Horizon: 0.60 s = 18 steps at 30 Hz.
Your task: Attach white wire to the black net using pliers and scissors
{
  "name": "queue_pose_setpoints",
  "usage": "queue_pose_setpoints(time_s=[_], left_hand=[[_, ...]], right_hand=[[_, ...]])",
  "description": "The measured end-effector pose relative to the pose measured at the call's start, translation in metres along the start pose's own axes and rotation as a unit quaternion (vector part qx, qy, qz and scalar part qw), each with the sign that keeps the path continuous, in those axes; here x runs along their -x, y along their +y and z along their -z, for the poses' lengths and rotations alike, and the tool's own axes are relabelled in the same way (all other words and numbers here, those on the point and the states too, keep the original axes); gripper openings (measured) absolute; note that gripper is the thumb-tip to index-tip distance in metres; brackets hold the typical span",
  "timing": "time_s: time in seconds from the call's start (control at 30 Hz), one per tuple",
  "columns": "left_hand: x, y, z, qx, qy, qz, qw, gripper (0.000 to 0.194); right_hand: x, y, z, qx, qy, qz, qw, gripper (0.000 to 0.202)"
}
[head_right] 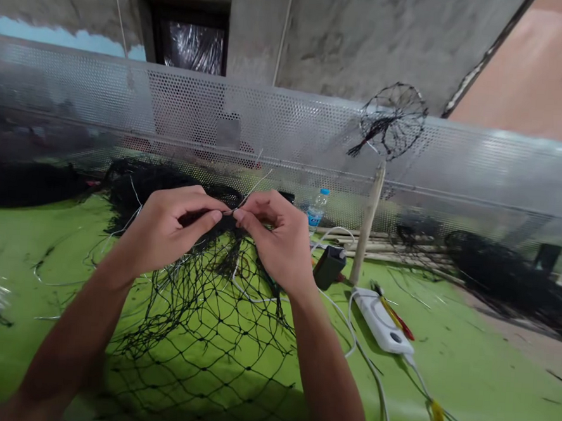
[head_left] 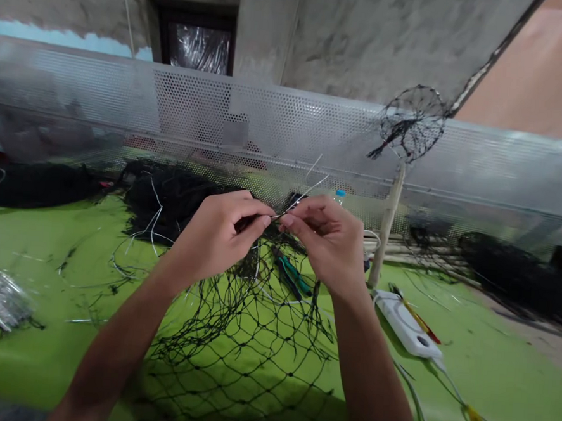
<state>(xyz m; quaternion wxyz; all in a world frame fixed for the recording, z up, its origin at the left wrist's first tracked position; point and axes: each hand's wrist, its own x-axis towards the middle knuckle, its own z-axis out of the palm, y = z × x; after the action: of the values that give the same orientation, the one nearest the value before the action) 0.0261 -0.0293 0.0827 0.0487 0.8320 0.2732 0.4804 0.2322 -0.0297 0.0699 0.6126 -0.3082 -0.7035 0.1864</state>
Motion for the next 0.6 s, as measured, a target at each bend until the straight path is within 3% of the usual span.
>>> queue_pose_setpoints(time_s=[0.2,0.4,0.6], left_hand=[[-0.001,0.000,0.001,-0.020,0.013,-0.019,1.000,0.018],[0.001,-0.004,0.004,-0.048,0.003,-0.063,0.997,0.016],[0.005,-0.001,0.002,-0.088,0.026,-0.101,0.991,0.022]], right_hand=[[-0.001,0.002,-0.004,-0.026,0.012,-0.013,1.000,0.012],[-0.001,0.001,-0.010,-0.087,0.043,-0.066,0.993,0.033],[-0.003,0.003,-0.006,-0.128,0.024,-0.093,0.987,0.022]])
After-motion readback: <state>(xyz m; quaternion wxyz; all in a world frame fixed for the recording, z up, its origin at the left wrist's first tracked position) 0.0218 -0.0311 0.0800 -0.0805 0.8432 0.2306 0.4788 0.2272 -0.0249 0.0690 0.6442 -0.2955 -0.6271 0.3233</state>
